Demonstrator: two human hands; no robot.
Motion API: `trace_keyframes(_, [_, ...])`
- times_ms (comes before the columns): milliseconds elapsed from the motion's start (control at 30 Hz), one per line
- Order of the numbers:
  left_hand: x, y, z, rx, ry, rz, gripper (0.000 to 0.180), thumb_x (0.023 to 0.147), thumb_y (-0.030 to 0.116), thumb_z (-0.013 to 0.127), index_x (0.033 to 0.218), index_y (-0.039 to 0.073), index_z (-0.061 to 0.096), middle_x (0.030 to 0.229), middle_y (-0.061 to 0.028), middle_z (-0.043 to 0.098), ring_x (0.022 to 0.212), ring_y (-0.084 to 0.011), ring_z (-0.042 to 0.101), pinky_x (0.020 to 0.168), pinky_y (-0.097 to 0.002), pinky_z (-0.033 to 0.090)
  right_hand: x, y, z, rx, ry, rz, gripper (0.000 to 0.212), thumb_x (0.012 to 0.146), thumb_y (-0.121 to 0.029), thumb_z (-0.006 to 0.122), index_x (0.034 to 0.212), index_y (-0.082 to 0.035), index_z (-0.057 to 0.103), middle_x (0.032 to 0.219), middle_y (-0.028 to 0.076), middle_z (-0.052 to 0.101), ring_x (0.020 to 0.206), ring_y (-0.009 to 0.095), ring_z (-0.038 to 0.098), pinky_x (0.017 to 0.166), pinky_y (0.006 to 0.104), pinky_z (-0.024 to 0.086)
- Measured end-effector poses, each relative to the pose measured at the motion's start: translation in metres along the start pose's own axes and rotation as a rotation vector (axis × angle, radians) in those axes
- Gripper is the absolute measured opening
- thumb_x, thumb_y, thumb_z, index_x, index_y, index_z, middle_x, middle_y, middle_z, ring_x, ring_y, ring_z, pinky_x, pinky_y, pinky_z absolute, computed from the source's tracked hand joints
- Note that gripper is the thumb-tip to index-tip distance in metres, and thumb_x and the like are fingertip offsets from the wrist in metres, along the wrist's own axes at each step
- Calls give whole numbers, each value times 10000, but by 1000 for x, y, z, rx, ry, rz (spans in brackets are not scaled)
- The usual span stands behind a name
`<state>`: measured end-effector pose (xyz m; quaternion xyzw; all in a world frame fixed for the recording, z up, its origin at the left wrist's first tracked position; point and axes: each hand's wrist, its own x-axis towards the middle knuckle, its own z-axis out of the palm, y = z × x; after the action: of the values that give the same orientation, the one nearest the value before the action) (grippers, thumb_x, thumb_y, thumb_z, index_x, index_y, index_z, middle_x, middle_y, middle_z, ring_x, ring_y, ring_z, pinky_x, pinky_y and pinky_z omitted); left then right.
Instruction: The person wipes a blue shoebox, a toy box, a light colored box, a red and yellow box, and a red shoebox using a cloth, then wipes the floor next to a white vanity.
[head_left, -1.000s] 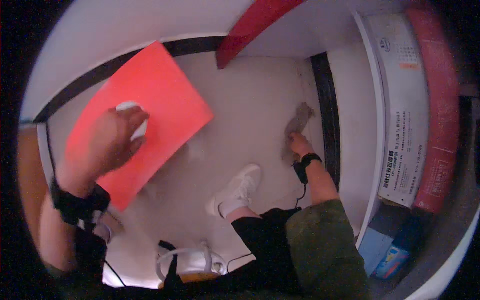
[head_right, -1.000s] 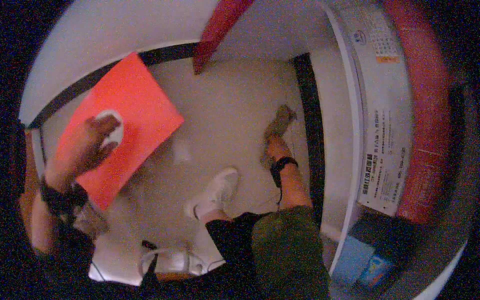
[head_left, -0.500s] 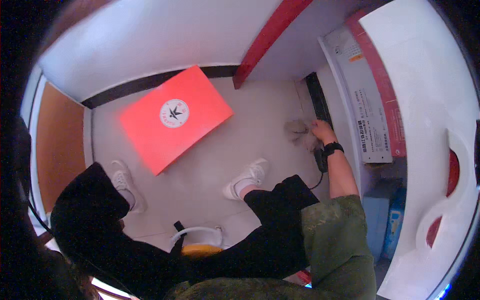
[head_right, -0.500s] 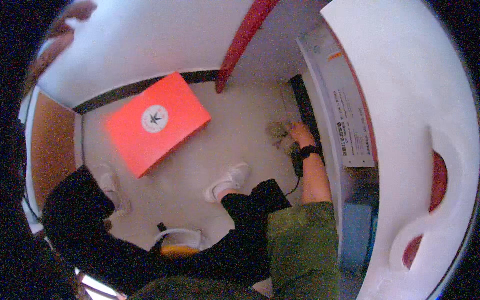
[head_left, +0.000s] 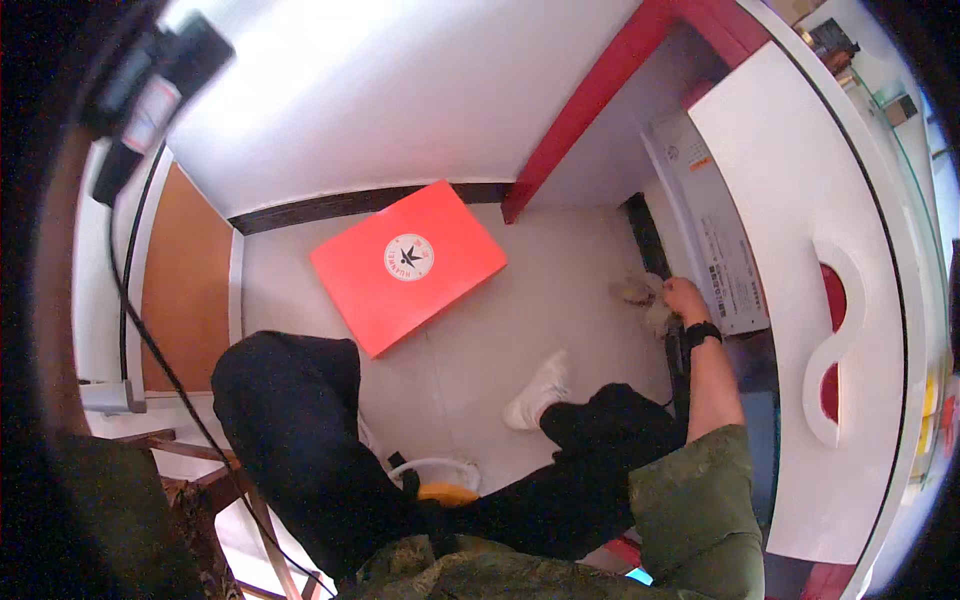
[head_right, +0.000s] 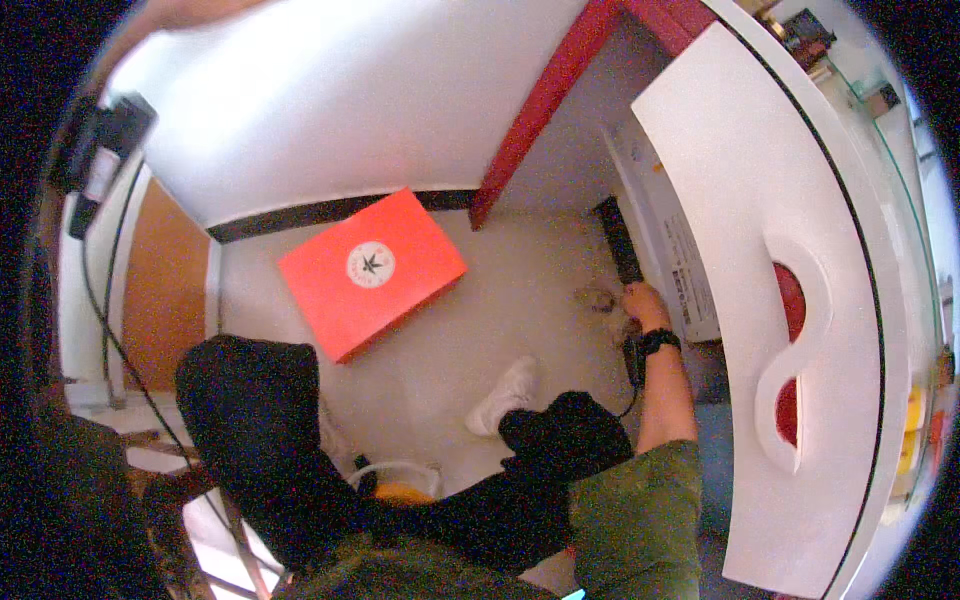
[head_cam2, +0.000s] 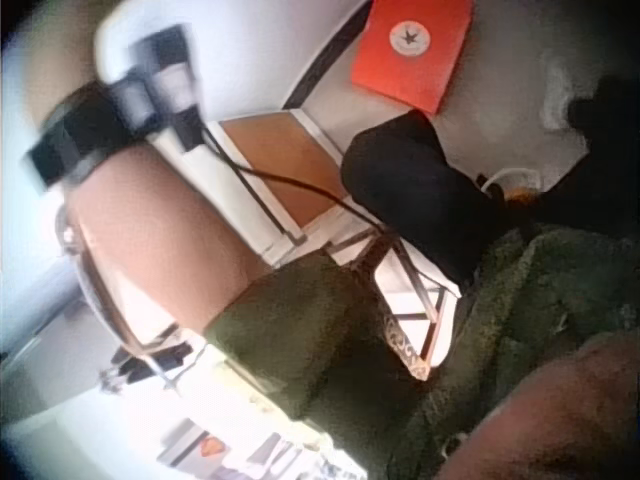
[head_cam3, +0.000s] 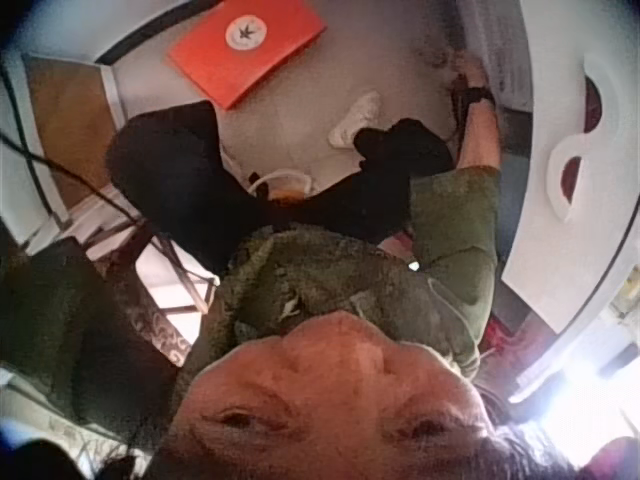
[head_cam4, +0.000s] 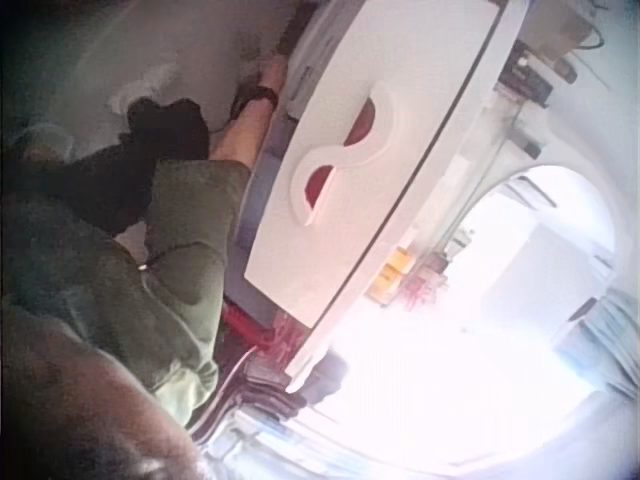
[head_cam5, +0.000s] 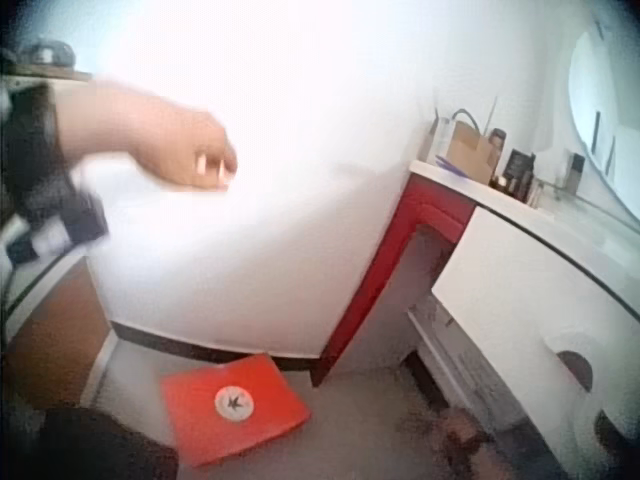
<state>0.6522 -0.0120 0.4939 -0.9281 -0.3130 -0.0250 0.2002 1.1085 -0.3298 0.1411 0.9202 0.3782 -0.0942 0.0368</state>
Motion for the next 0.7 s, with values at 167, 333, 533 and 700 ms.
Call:
trace_keyframes(167, [44, 40, 144, -158, -201, 281, 267, 746, 197, 524, 947, 24, 554, 857, -192, 570, 791, -333, 550, 733, -397, 440, 26, -12, 5, 94, -36, 133, 332, 686, -163, 519, 995, -55, 573, 964, 167, 572, 888, 291, 550, 778, 340, 425])
trace_keyframes(333, [36, 119, 301, -347, -742, 435, 270, 676, 242, 576, 837, 26, 569, 890, -175, 571, 822, -320, 551, 690, -402, 454, 61, -29, 57, -64, -229, 93, 324, 703, -185, 519, 981, -26, 568, 961, 163, 576, 898, 293, 547, 786, 337, 416])
trace_keyframes(533, [22, 177, 443, -655, -262, 584, 483, 652, 276, 618, 1028, 12, 470, 1181, -175, 378, 1083, -355, 371, 907, -447, 312, 158, 38, 109, 218, 83, 245, 304, 763, -205, 488, 972, 7, 554, 956, 174, 573, 920, 305, 529, 794, 329, 403])
trace_keyframes(700, [20, 214, 488, -678, -244, 446, 596, 635, 309, 603, 1094, -18, 408, 1209, -233, 318, 1152, -469, 230, 946, -568, 176, 231, 33, 96, 83, 414, 36, 341, 800, -236, 454, 1036, 3, 512, 1019, 181, 540, 950, 314, 505, 814, 346, 389])
